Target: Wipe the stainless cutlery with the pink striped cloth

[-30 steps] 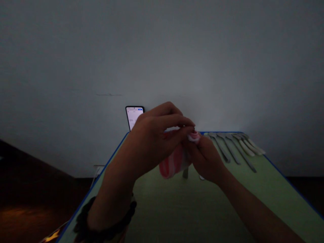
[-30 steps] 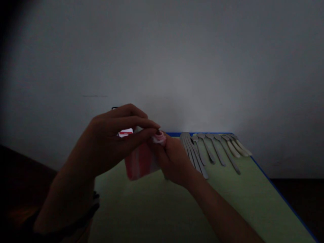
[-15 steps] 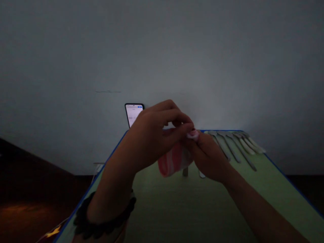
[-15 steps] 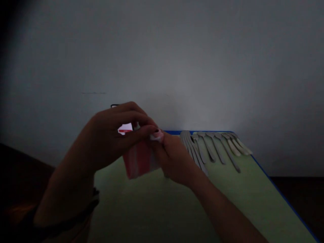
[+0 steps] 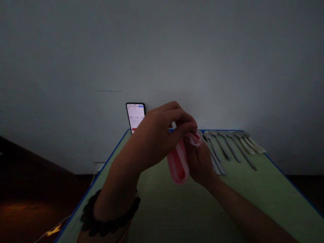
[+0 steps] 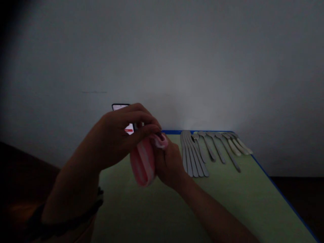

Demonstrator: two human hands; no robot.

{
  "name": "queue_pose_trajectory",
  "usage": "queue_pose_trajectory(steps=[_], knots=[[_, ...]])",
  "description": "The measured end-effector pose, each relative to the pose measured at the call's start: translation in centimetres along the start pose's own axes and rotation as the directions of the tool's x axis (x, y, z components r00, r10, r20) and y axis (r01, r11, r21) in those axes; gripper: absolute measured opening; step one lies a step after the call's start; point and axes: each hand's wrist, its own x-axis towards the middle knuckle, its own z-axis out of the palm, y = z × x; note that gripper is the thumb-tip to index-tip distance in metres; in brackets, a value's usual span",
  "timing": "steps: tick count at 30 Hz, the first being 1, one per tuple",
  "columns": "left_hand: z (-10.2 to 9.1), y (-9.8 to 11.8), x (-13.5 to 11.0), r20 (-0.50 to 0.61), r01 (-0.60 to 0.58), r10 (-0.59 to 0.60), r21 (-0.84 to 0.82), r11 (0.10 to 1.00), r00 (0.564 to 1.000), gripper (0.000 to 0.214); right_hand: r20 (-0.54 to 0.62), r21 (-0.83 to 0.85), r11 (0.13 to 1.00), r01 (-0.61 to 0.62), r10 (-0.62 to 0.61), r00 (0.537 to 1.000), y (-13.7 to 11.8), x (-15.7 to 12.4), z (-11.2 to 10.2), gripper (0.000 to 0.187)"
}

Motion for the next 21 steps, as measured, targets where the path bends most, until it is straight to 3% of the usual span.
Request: queue_pose_trajectory(steps=[4,10,15,21], knots=[[-0.1,-0.3,0.0,-0.002,0.016,-0.016,0.009,1.0,1.0,0.013,0.011,0.001,0.998,-0.065,0.065,0.998,0.9,-0.8,0.2,0.024],[-0.5,-0.8,0.1,-0.034,0.046,-0.043,0.096,0.994,0.998,0.012,0.288,0.063,0.983,-0.172,0.147,0.946,2.9,-3.2,0.3,0.041],[-0.4,-2.2,0.0,-0.03,0.097,-0.095,0.089,0.991,0.995,0.012,0.295,-0.006,0.981,-0.194,0.187,0.937,4.3,-4.1,0.7,0.043],[1.4,-3.9,-0.1,-0.098,0.211,-0.209,0.014,0.977,0.973,0.012,0.306,-0.046,0.973,-0.228,0.231,0.924,5.2,-4.5,0.9,0.037]])
